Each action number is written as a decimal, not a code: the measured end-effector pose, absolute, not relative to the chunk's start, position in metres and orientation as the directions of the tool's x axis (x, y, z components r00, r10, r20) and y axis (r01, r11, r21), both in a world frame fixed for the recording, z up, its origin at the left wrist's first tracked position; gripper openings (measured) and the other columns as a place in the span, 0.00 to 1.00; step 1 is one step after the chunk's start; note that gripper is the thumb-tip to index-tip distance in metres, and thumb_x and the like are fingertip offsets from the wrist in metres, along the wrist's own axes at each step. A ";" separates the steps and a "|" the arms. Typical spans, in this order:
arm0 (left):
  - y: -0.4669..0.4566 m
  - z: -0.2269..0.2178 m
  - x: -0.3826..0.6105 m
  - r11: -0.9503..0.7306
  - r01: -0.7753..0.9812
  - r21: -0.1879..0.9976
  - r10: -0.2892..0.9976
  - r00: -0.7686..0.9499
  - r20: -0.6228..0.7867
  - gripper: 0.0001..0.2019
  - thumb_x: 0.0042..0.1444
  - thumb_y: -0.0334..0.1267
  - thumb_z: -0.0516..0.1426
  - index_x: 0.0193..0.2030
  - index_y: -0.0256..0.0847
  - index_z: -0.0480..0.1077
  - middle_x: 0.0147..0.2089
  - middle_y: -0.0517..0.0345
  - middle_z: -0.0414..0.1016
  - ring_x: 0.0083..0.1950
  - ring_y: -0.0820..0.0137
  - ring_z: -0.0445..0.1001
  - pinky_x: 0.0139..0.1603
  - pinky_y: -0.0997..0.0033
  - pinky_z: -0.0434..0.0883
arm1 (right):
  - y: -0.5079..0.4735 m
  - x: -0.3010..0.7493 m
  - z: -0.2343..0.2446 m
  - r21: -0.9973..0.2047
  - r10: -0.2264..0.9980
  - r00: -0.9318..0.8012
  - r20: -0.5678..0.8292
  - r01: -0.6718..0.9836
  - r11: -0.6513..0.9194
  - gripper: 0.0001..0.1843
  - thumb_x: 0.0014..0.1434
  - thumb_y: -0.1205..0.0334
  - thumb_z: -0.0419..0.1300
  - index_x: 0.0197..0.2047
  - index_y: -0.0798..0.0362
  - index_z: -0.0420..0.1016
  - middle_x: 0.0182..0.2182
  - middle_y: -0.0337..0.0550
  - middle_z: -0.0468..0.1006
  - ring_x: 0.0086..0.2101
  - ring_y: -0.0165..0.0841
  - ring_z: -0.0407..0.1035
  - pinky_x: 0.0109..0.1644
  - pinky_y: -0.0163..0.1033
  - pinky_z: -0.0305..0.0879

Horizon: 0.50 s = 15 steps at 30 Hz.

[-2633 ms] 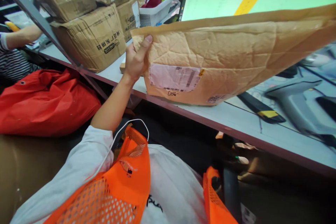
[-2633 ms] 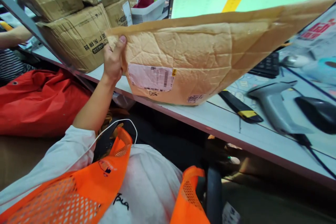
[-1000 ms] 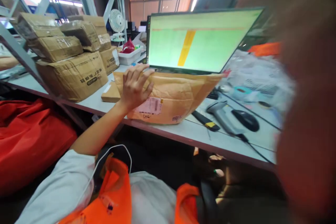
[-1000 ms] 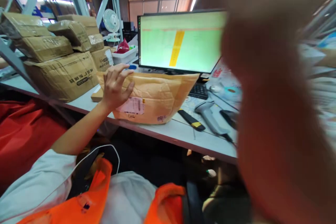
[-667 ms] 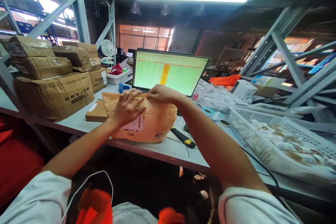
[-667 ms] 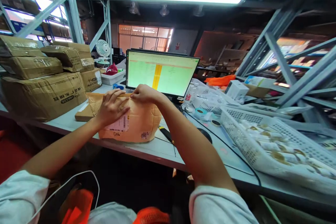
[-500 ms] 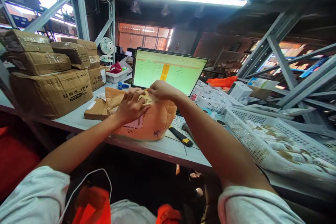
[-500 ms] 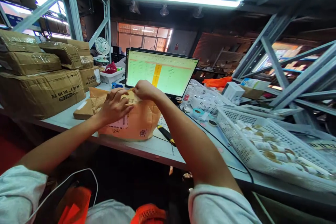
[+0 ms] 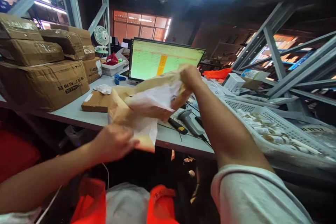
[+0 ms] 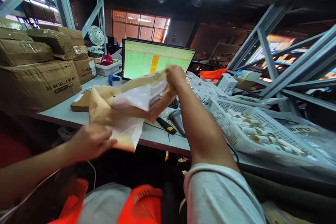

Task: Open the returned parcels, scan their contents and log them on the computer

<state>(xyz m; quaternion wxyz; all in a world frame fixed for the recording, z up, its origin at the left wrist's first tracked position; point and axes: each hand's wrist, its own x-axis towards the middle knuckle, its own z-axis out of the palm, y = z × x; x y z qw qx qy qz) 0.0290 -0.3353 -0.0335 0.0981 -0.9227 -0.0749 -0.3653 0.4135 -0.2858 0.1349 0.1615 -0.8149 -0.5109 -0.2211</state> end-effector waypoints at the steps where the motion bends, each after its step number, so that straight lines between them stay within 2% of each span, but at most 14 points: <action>1: -0.319 -0.031 0.029 -0.949 0.305 -0.076 0.181 0.730 0.659 0.16 0.71 0.45 0.53 0.32 0.41 0.67 0.26 0.58 0.72 0.26 0.67 0.71 0.27 0.67 0.62 | -0.284 0.409 0.133 -0.066 0.750 0.389 0.536 0.904 -0.422 0.18 0.72 0.60 0.50 0.49 0.58 0.80 0.45 0.58 0.81 0.42 0.40 0.72 0.44 0.40 0.62; 3: -0.286 -0.027 0.030 -0.887 0.462 0.032 0.370 0.665 0.649 0.15 0.69 0.50 0.56 0.47 0.40 0.70 0.38 0.52 0.78 0.35 0.62 0.78 0.33 0.65 0.70 | -0.279 0.393 0.129 -0.133 0.758 0.360 0.543 0.929 -0.346 0.17 0.71 0.58 0.51 0.42 0.57 0.80 0.38 0.52 0.80 0.35 0.36 0.68 0.39 0.38 0.59; 4: -0.272 -0.027 0.032 -0.855 0.513 0.079 0.424 0.602 0.676 0.20 0.67 0.53 0.58 0.56 0.39 0.67 0.48 0.47 0.78 0.43 0.57 0.79 0.40 0.61 0.73 | -0.277 0.384 0.127 -0.168 0.767 0.331 0.550 0.943 -0.287 0.16 0.70 0.59 0.53 0.39 0.57 0.80 0.34 0.49 0.79 0.33 0.34 0.65 0.38 0.38 0.57; 6: -0.249 -0.026 0.038 -0.819 0.561 0.123 0.442 0.480 0.758 0.37 0.61 0.57 0.63 0.69 0.40 0.57 0.66 0.37 0.68 0.62 0.48 0.73 0.56 0.51 0.74 | -0.277 0.364 0.123 -0.228 0.787 0.266 0.557 0.960 -0.163 0.15 0.67 0.60 0.55 0.32 0.56 0.77 0.28 0.44 0.74 0.30 0.32 0.61 0.36 0.38 0.54; 8: -0.235 -0.026 0.050 -0.819 0.566 0.097 0.414 0.464 0.783 0.48 0.55 0.59 0.67 0.74 0.42 0.50 0.74 0.35 0.58 0.72 0.43 0.61 0.67 0.43 0.66 | -0.279 0.344 0.118 -0.281 0.802 0.209 0.560 0.958 -0.054 0.16 0.66 0.61 0.55 0.27 0.56 0.73 0.24 0.40 0.69 0.29 0.31 0.58 0.35 0.37 0.52; 9: -0.231 -0.025 0.059 -0.828 0.557 0.071 0.406 0.505 0.762 0.51 0.53 0.59 0.69 0.75 0.42 0.50 0.74 0.36 0.58 0.74 0.43 0.59 0.70 0.43 0.63 | -0.280 0.334 0.116 -0.306 0.812 0.180 0.556 0.952 -0.001 0.16 0.66 0.62 0.55 0.26 0.55 0.71 0.23 0.39 0.67 0.28 0.30 0.57 0.35 0.37 0.52; 11: -0.228 -0.022 0.079 -0.838 0.546 0.025 0.426 0.624 0.654 0.47 0.54 0.54 0.69 0.74 0.40 0.53 0.69 0.38 0.67 0.70 0.45 0.64 0.69 0.46 0.64 | -0.283 0.319 0.112 -0.338 0.832 0.115 0.543 0.937 0.091 0.17 0.66 0.61 0.54 0.25 0.55 0.70 0.23 0.38 0.66 0.28 0.30 0.57 0.35 0.37 0.52; 13: -0.227 -0.017 0.094 -0.835 0.550 0.019 0.479 0.709 0.518 0.31 0.61 0.45 0.64 0.68 0.38 0.64 0.57 0.40 0.77 0.61 0.48 0.74 0.62 0.52 0.70 | -0.289 0.314 0.113 -0.329 0.834 0.066 0.548 0.934 0.142 0.17 0.66 0.60 0.54 0.26 0.55 0.70 0.23 0.38 0.66 0.29 0.30 0.57 0.36 0.36 0.54; 15: -0.223 -0.008 0.093 -0.855 0.513 0.080 0.493 0.752 0.437 0.15 0.64 0.38 0.57 0.56 0.37 0.73 0.47 0.45 0.80 0.50 0.55 0.79 0.54 0.59 0.72 | -0.306 0.328 0.121 -0.289 0.799 0.097 0.594 0.952 0.099 0.15 0.66 0.61 0.55 0.28 0.56 0.72 0.24 0.39 0.69 0.29 0.31 0.59 0.38 0.37 0.56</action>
